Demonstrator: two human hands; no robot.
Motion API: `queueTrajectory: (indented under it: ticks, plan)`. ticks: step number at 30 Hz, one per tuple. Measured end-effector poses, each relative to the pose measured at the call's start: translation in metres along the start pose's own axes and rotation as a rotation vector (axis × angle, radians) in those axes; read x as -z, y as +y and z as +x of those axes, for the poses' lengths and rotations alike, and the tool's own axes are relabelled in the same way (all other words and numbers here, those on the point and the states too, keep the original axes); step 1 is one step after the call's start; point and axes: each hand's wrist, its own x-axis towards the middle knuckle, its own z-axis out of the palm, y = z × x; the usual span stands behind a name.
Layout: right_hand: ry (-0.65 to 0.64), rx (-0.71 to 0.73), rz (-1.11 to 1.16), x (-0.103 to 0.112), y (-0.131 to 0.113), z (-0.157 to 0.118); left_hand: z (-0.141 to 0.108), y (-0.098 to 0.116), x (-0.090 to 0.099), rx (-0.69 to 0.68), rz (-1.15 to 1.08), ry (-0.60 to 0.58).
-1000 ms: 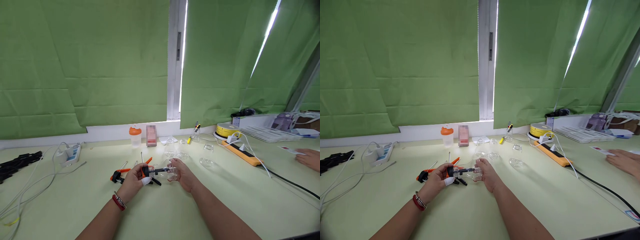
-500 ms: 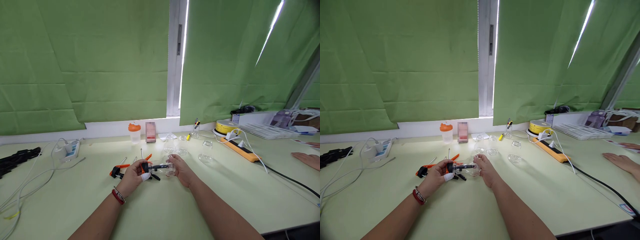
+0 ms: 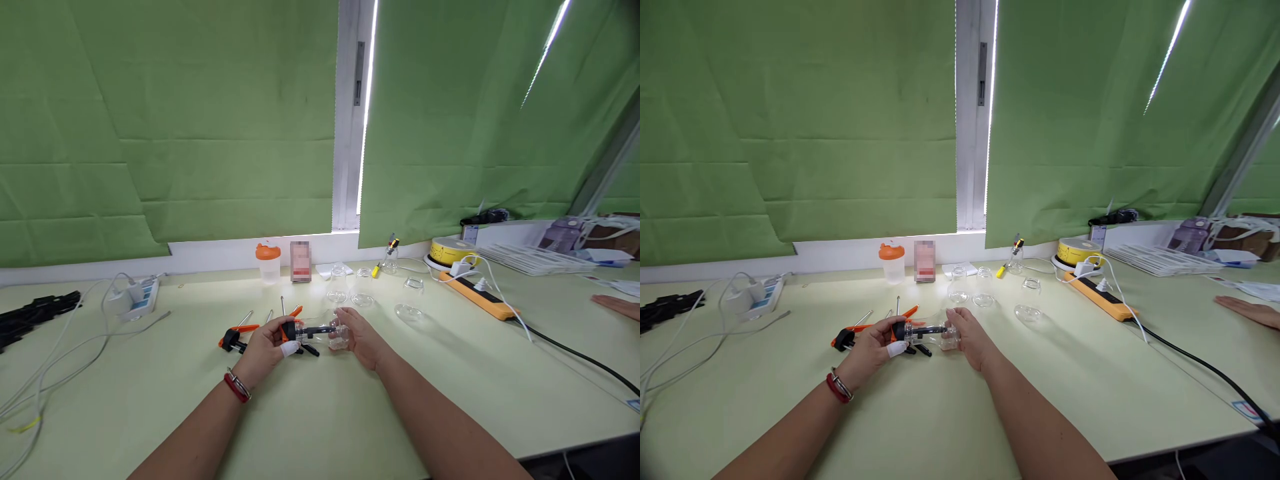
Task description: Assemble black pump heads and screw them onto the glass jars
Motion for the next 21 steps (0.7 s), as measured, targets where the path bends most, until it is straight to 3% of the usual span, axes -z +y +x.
queueTrajectory:
  ticks: [9,17,21]
  plan:
    - [0.037,-0.028,-0.162,0.0033,0.0027,0.0040,-0.0013,0.0041,-0.0012,0.015,0.000,0.009]
    - [0.021,-0.150,-0.243,0.0075,0.0052,0.0059,-0.0008,-0.0024,-0.0014,-0.001,0.005,-0.039]
    - [-0.080,-0.092,-0.178,0.0076,-0.0013,0.0005,0.0002,-0.0018,-0.0025,-0.003,-0.001,0.014]
